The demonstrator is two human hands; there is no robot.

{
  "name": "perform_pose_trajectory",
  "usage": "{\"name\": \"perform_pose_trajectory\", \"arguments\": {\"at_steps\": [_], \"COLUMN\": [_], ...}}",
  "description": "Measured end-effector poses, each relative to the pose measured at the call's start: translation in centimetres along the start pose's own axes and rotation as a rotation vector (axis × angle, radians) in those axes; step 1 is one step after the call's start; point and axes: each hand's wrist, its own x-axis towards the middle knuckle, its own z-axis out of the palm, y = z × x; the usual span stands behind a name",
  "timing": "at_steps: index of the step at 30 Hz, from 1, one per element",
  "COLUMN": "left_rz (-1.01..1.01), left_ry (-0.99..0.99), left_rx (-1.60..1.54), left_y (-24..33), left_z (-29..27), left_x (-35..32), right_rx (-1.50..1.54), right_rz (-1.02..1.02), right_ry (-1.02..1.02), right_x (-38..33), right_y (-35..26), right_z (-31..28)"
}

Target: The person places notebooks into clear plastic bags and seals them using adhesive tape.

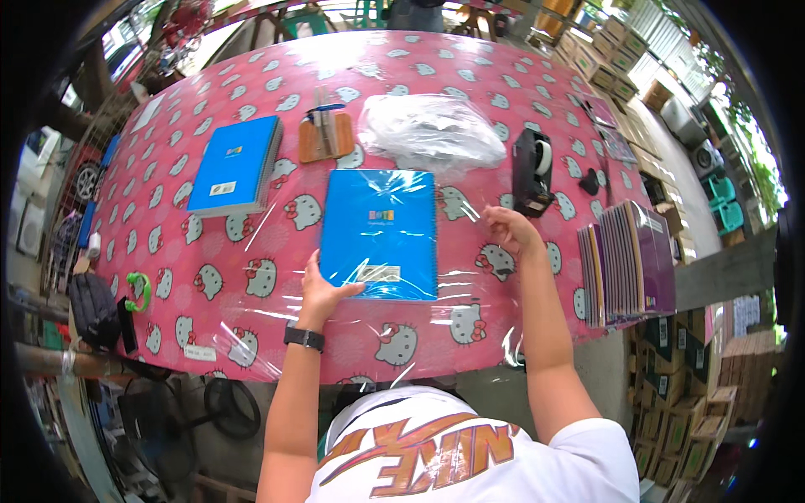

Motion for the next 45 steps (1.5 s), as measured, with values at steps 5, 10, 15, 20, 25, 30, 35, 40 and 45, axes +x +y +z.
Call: {"name": "perform_pose_trajectory", "arguments": {"at_steps": [5,10,15,20,25,30,35,40,45], "left_rz": [-0.047,0.026,0.033,-0.020,0.010,0.028,0.062,0.037,0.002], "left_ry": [-0.006,-0.012,-0.073,-0.044,-0.146,-0.166,-0.149,-0.120,-0.116], "left_rx": [0.007,-0.031,0.069,-0.032,0.374,0.337,0.295,0.227,0.271], "left_y": [0.0,0.0,-0.2,1.4,2.9,2.6,2.4,1.4,2.2], "left_z": [0.0,0.3,0.2,-0.6,-0.4,-0.5,-0.4,-0.3,-0.1], "left_x": [0.0,0.0,0.1,1.8,1.6,1.3,1.4,2.0,0.8], "right_rx": [-1.103,-1.833,-2.275,-2.212,-2.177,-2.277,-2.359,-2.144,-1.909], "right_rz": [-0.215,-0.181,-0.335,-0.294,-0.323,-0.201,-0.238,-0.493,-0.602], "right_ry": [-0.800,-0.981,-0.736,-0.729,-0.770,-0.805,-0.703,-0.083,0.196], "right_x": [-5.0,-2.9,-1.7,-2.0,-1.1,0.1,0.5,2.4,-3.0], "right_y": [-0.7,2.4,3.5,2.9,2.8,3.1,2.9,-0.2,6.5], "right_z": [17.3,24.1,24.4,24.4,23.7,24.3,23.6,19.3,19.6]}}
